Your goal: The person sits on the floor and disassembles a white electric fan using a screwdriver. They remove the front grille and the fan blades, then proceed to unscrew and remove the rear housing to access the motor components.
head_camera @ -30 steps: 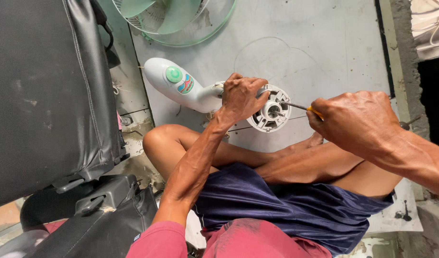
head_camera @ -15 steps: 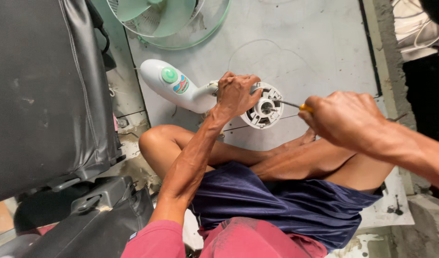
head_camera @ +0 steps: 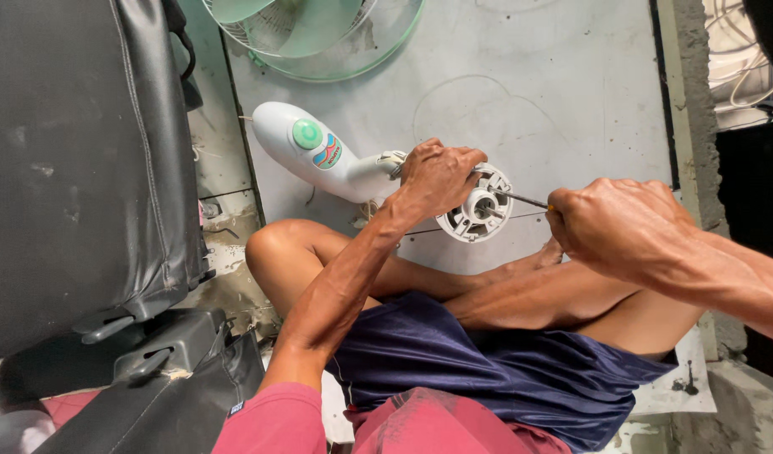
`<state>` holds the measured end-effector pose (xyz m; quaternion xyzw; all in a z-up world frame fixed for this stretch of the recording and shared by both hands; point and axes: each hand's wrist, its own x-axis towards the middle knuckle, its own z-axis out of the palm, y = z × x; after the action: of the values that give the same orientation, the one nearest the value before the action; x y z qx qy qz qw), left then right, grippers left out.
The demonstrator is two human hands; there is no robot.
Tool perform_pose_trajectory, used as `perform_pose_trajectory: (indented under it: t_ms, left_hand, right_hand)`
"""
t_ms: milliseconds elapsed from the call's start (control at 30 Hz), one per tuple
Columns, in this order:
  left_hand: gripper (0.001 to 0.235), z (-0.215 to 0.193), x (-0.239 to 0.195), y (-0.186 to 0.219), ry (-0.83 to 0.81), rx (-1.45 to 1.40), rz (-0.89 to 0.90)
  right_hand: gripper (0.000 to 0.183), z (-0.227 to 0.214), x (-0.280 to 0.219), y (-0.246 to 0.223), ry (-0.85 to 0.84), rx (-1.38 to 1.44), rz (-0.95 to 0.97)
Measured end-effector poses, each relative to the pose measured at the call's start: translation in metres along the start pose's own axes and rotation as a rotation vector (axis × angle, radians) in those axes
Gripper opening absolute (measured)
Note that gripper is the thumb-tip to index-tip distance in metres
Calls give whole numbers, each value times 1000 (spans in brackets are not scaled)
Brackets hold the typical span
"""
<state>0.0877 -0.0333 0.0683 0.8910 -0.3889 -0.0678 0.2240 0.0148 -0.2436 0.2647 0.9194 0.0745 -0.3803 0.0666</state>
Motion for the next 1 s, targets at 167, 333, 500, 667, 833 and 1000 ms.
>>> perform_pose_trajectory:
  t_ms: [167,333,500,667,833,1000]
  left_hand:
    - [6,0,2,1,53,32,1]
    - [10,-5,-1,4,125,108,32]
    - [7,-6,2,4,131,117,0]
    - [9,0,7,0,89,109,-26]
    - [12,-6,5,4,90,64,-47]
    - [13,-9,0,7,114,81,-37]
  right_hand:
    - [36,5,6,-1,-34,-14,31]
    - [35,7,7,1,-40,-23,42]
    - [29,7,11,5,-48,-75,-26]
    - [20,3,9,-3,-128,-247,-134]
    - [23,41,19,11,298,-539,-400]
    - [19,22,16,17,253,-602,-456]
